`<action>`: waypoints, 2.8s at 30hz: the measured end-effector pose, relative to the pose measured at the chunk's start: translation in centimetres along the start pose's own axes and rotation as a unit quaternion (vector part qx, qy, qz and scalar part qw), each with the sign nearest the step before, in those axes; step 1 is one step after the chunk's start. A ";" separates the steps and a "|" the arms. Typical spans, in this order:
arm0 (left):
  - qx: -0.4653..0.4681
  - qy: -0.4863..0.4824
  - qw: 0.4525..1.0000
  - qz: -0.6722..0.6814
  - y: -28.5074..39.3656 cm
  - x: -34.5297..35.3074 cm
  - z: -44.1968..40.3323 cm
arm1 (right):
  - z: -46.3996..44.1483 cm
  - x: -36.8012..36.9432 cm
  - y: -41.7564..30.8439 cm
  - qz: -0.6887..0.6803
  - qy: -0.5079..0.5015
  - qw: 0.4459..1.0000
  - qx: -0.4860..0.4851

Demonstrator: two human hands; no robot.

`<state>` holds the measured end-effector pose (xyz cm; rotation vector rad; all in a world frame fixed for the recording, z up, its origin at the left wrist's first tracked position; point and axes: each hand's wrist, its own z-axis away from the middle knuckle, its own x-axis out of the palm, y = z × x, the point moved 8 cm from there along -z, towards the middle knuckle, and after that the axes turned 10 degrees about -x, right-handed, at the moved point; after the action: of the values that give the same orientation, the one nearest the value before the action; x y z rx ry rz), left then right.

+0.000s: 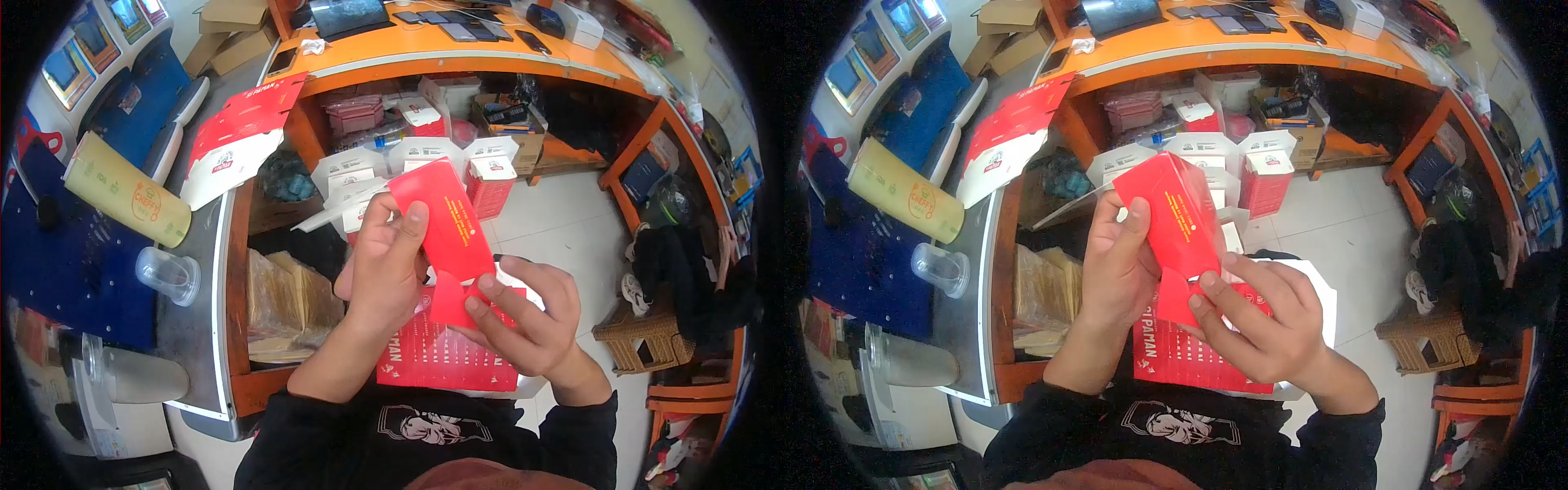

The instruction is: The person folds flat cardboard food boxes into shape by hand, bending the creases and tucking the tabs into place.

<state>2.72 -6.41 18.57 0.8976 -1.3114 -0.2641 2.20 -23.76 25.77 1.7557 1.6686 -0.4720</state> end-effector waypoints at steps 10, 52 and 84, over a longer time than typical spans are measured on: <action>-0.017 -0.028 0.999 -0.027 -2.1 1.6 1.4 | 0.0 1.1 0.0 0.072 0.053 0.996 0.003; 0.230 -0.348 0.657 -0.628 -6.4 4.8 5.6 | 12.8 7.5 9.2 -0.668 0.280 0.405 0.558; -0.229 -0.324 0.852 -0.340 -9.1 -0.7 1.9 | 4.4 0.1 3.5 -0.099 -0.023 0.983 0.152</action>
<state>3.61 -12.69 11.70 0.8520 -1.3867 -1.4852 6.46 -26.49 23.32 1.7780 1.8229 -0.8916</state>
